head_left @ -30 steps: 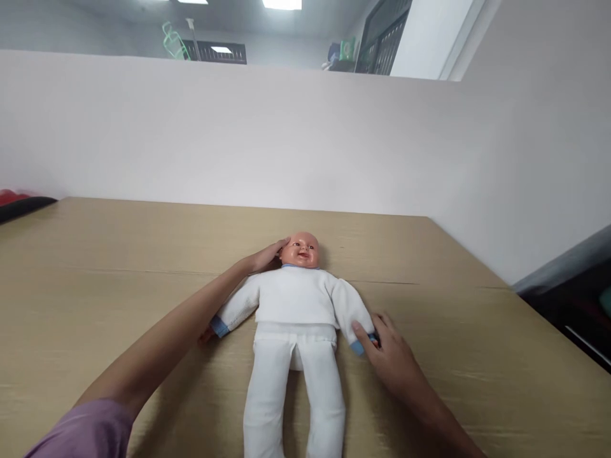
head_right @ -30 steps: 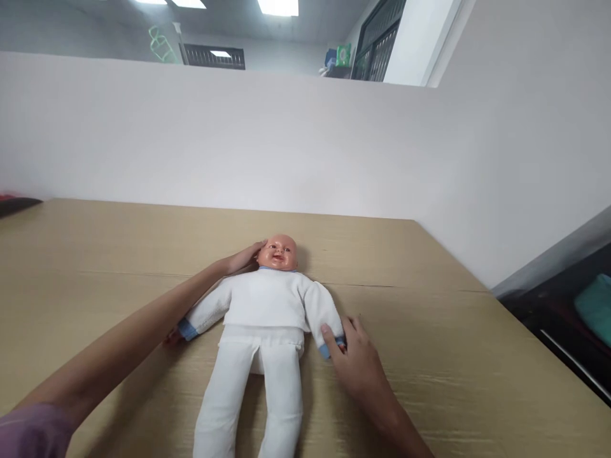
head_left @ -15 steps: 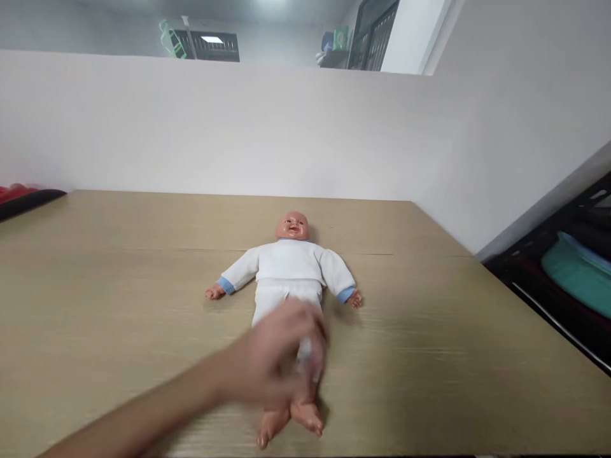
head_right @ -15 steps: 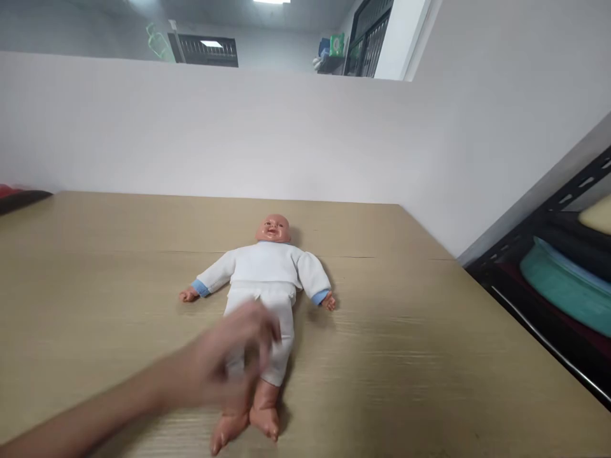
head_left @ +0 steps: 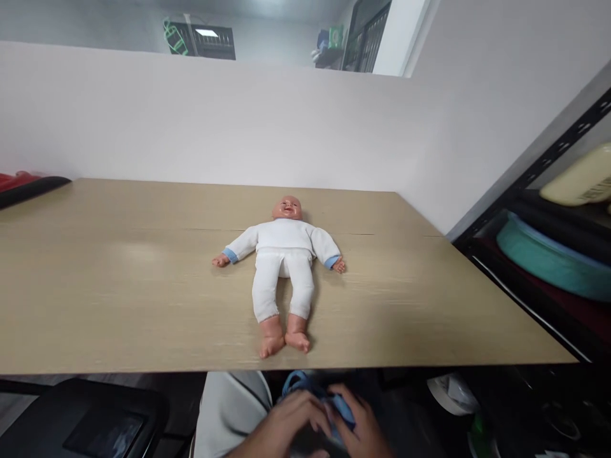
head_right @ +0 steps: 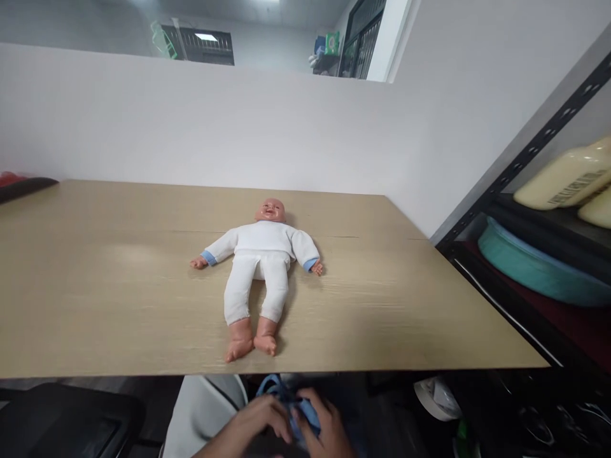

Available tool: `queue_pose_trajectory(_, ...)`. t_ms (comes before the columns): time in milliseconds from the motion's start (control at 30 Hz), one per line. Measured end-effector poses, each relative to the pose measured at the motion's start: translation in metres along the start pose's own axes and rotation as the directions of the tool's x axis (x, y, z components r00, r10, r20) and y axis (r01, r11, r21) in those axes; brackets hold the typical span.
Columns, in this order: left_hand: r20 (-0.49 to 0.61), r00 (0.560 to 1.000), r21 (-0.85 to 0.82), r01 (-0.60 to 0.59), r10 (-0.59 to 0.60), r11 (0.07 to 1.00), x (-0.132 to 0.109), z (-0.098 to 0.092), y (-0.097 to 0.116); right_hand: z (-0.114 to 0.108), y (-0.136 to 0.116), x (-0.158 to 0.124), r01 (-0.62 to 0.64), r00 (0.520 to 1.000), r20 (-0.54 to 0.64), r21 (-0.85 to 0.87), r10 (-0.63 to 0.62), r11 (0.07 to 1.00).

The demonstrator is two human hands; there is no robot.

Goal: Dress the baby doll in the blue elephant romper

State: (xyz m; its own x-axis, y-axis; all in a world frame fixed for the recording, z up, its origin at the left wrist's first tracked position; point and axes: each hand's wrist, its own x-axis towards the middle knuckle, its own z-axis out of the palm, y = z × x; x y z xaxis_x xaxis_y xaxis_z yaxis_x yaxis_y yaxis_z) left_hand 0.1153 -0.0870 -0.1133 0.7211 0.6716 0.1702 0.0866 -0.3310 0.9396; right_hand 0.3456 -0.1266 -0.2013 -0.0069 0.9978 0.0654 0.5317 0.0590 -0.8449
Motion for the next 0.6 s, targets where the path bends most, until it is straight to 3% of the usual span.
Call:
queue_pose_trajectory(100,-0.228,0.973,0.02,0.035,-0.029,0.999,-0.024,-0.006,0.001,-0.02,-0.051,-0.001,-0.021,1.0,0.001,0.117,0.021,0.993)
queue_pose_trajectory(167,-0.361,0.932,0.043,0.036,-0.018,0.998,-0.036,-0.006,0.002,-0.03,-0.08,-0.001,0.005,0.997,-0.077,0.203,0.011,0.979)
queue_pose_trajectory(233,-0.45,0.891,0.013,0.066,-0.053,0.998,-0.041,-0.006,0.003,-0.036,-0.1,-0.001,0.042,0.996,-0.085,0.309,-0.016,0.95)
queue_pose_trajectory(300,-0.449,0.883,-0.096,0.108,-0.14,0.99,-0.04,-0.006,0.007,-0.038,-0.113,-0.002,0.056,0.998,-0.021,0.411,-0.052,0.91)
queue_pose_trajectory(367,-0.372,0.899,-0.259,0.136,-0.229,0.956,-0.036,-0.007,0.011,-0.037,-0.118,-0.002,0.05,0.998,0.018,0.472,-0.067,0.88)
queue_pose_trajectory(467,-0.298,0.911,-0.445,0.132,-0.285,0.886,-0.033,-0.011,0.018,-0.037,-0.121,-0.002,0.031,0.999,-0.005,0.499,-0.033,0.866)
queue_pose_trajectory(600,-0.34,0.9,-0.411,0.119,-0.273,0.904,-0.033,-0.019,0.029,-0.041,-0.126,-0.003,-0.066,0.994,0.111,0.544,0.006,0.836)
